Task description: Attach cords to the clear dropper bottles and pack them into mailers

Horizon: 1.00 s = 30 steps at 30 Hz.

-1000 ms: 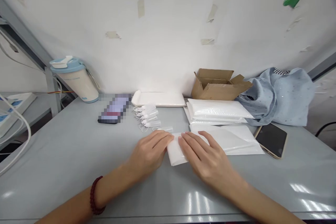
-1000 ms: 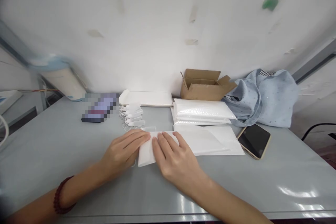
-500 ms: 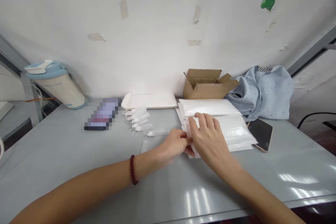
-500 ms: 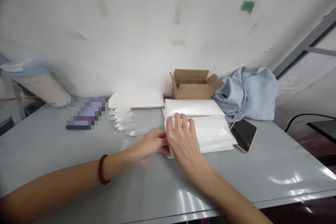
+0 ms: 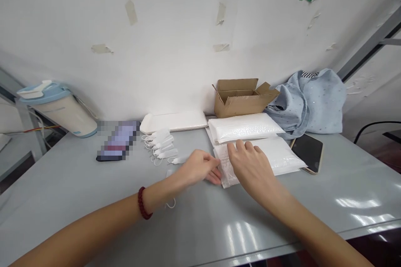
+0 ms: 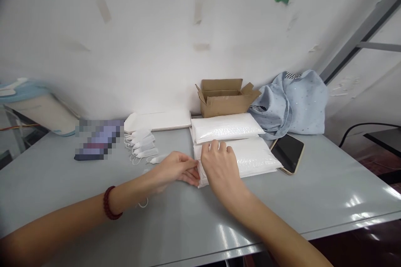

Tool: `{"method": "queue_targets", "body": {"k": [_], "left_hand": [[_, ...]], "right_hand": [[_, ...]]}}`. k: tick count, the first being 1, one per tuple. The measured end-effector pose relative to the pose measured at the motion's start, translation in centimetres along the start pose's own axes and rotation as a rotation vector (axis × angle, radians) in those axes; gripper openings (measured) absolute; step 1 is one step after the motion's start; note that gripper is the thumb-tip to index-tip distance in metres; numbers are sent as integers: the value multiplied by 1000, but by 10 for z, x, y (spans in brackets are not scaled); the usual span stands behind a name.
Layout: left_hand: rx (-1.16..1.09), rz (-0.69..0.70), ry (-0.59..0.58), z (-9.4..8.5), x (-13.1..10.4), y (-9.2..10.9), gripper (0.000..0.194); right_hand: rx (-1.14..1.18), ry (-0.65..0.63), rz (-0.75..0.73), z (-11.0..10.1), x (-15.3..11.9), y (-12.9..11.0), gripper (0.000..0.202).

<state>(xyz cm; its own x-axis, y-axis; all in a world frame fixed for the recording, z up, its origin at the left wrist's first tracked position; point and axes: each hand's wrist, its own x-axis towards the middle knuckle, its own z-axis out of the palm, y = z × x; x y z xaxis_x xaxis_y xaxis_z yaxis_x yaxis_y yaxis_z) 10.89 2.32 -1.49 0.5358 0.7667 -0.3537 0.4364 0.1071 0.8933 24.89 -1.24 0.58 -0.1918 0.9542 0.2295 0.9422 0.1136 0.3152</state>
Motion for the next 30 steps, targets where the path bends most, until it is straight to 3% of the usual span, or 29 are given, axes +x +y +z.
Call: {"method": "queue_targets", "body": {"k": [3,6,9,12,16,21,28,30], "left_hand": [[250,38,187,-27,1,6,26],[561,84,415,-67,15,16,21],[816,39,444,-102,37,25,19],[994,-67,375,-120,55,30,22],[1158,-145,305,-128,65,30,31],[1306,-127,279,-124,64,23,31],[1464,4,365,-102,65,16,34],[1492,30,421,-100,66,18,26]], "right_hand": [[-3,47,-17,-1,-1,-1,28],[34,191,-53,0,-3,-4,29],[111,346,-99,2,-4,-8,27],[182,414,-137,4,-4,-10,24],[222,465,-168,4,-6,-12,24],[320,469,-172,1,-8,-15,26],[370,360,-165,3,-7,-16,27],[379,349,-164,5,-6,-15,26]]}}
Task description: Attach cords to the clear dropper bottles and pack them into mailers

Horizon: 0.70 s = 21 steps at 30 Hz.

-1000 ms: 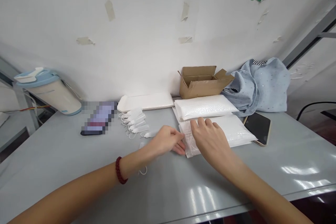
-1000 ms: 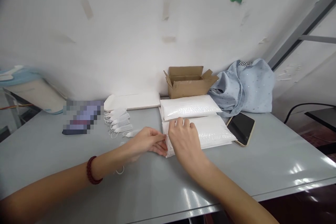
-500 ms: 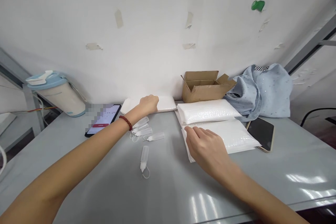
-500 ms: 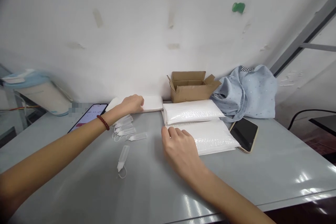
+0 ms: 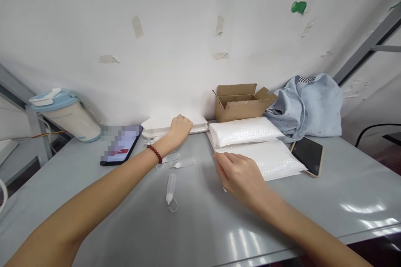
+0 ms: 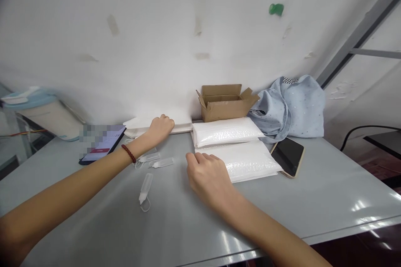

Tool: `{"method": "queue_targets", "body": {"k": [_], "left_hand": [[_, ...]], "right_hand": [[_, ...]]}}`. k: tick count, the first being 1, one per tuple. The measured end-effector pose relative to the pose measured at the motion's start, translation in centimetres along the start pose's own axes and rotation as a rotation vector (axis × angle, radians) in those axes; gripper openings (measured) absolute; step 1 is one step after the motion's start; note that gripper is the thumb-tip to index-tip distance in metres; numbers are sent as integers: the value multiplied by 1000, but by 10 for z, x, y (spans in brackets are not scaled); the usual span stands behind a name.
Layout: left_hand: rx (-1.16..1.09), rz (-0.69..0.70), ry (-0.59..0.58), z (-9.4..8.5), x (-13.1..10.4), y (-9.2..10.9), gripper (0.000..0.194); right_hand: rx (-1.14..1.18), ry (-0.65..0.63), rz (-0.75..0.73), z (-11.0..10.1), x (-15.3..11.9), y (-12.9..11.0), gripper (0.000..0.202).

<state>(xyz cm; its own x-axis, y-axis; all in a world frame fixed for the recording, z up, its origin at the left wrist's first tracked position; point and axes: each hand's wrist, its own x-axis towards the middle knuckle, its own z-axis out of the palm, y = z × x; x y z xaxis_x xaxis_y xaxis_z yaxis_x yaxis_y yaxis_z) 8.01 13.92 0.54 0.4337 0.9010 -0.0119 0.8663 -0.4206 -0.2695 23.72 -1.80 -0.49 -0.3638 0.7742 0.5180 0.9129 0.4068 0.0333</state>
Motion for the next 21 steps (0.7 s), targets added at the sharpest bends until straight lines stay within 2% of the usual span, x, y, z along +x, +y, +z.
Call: {"method": "queue_targets", "body": {"k": [2,5,9,11,13,14,16,18,20,21], "left_hand": [[26,-14,60,-5,0,-1,15],[65,-19,166,-17,-12,-4,24],[134,-26,323,-29,-58,3,31],[211,23,561,-29,-88,12,32],[218,127,787,-24,-115,22,29],[197,210,862,-21,-125,25,26],[116,354,941,-13,-137,26,23],[5,375,943,-6,-141,16,20],[-110,241,939,2,-138,-4,23],[-185,107,913,6,-136,-15,24]], "right_hand": [[8,37,-4,1,1,2,25],[52,132,-30,1,4,5,21],[72,263,-92,-4,5,4,22],[-1,303,-152,-7,4,1,32],[-93,306,-201,-8,1,-3,36],[-129,304,-216,-8,0,-5,35],[-172,292,-228,-7,-2,-6,30],[-198,272,-230,-4,-2,-3,27],[-227,252,-222,-2,0,1,29],[-238,245,-217,-1,1,3,31]]}}
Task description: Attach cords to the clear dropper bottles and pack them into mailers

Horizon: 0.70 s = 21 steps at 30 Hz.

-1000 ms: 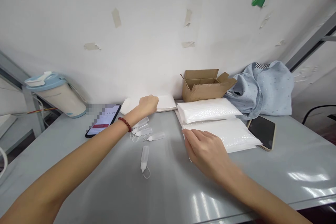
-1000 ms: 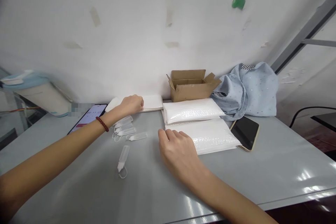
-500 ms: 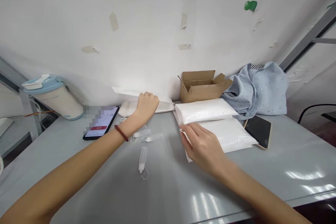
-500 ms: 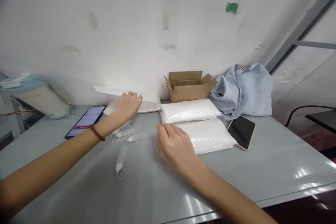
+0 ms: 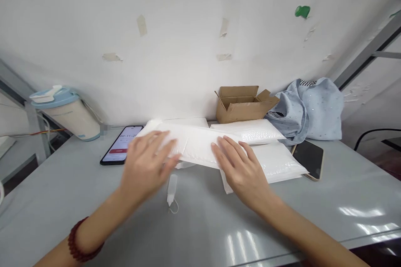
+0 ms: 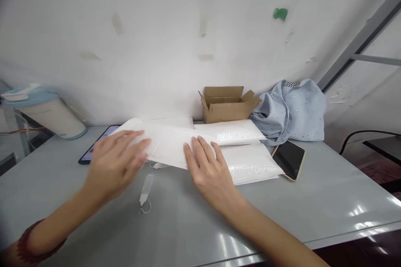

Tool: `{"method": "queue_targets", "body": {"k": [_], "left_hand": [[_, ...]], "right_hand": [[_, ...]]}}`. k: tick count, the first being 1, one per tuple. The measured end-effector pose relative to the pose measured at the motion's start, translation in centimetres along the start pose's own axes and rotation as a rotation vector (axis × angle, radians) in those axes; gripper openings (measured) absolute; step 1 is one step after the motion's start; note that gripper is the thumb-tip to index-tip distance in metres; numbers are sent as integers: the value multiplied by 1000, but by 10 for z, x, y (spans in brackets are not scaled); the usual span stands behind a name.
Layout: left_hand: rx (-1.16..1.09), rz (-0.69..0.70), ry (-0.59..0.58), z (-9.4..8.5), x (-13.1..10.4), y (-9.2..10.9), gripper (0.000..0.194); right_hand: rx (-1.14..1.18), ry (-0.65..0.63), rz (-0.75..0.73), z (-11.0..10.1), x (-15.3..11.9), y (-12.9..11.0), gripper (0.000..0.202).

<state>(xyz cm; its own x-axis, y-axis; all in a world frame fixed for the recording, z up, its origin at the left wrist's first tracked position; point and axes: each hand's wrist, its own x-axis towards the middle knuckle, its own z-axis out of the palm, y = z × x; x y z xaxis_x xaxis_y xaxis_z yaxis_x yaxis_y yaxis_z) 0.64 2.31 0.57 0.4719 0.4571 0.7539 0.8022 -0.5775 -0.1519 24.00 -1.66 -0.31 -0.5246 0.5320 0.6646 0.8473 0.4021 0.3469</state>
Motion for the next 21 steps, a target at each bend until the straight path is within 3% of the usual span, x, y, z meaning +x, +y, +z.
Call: {"method": "queue_targets", "body": {"k": [2,6,9,11,15,21], "left_hand": [[-89,-337,-18,1,-3,-24,32],[-606,-941,-266,-4,-9,-55,38],[-1087,-1171,-371,-7,-11,-62,38],[-1274,-1220,-423,-8,-12,-61,33],[-1412,-1257,-561,-7,-16,-49,26],[-1601,-1002,-909,-7,-20,-17,23]], "right_hand": [[-5,-6,2,2,1,3,33],[13,-19,-2,2,0,2,38],[18,-90,-1,4,-2,-2,45],[15,-166,22,6,-2,-4,52],[34,-239,43,6,-1,-7,65],[249,-346,-44,-12,0,-17,80]]}}
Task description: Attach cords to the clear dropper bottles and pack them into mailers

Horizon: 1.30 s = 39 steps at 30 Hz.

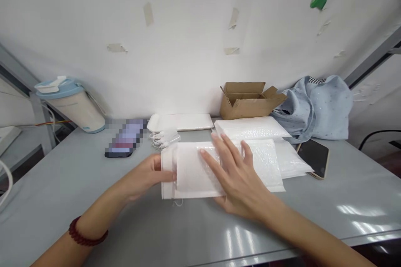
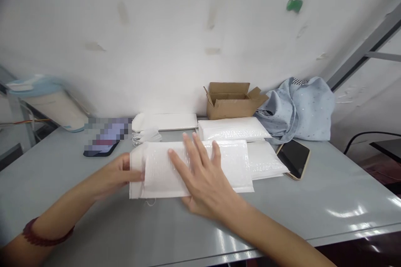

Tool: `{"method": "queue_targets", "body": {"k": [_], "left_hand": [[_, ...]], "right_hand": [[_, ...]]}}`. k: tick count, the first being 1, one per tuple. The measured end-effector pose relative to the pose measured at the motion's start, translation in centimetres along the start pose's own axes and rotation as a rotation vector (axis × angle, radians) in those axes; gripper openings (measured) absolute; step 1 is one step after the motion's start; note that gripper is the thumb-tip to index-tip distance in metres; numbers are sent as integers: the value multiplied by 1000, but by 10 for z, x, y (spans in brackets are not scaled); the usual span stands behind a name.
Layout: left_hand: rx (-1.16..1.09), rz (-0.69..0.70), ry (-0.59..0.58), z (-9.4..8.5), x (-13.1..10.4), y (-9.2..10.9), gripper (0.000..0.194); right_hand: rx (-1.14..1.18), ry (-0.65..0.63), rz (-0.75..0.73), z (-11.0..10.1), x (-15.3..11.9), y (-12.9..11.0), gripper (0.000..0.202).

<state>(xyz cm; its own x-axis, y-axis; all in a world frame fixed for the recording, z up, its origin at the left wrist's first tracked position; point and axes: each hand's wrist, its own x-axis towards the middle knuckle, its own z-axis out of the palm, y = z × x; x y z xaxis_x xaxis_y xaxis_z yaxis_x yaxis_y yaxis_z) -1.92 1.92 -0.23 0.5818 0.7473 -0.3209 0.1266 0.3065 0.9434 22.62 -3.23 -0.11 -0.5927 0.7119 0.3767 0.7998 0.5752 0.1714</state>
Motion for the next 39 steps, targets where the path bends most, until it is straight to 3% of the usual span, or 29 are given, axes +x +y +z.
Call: {"method": "queue_targets", "body": {"k": [3,6,12,14,22,28,32,39], "left_hand": [[23,11,-120,11,0,-2,22],[20,21,-121,18,1,-3,21],[137,0,114,33,6,-11,7],[256,-1,203,35,8,-14,15],[516,0,335,23,4,-3,41],[758,-104,349,7,-8,8,39],[910,-128,285,3,-10,5,31],[996,-3,95,3,-15,0,11]], "right_hand": [[56,-45,-42,-3,-1,-6,78],[66,-43,-29,-2,-1,-7,72],[62,-55,-51,-1,1,-6,69],[60,-46,-64,1,1,-5,68],[91,38,-14,4,2,2,54],[117,-21,113,2,3,8,52],[143,-90,150,2,3,8,54],[167,-87,142,4,2,9,50]]}}
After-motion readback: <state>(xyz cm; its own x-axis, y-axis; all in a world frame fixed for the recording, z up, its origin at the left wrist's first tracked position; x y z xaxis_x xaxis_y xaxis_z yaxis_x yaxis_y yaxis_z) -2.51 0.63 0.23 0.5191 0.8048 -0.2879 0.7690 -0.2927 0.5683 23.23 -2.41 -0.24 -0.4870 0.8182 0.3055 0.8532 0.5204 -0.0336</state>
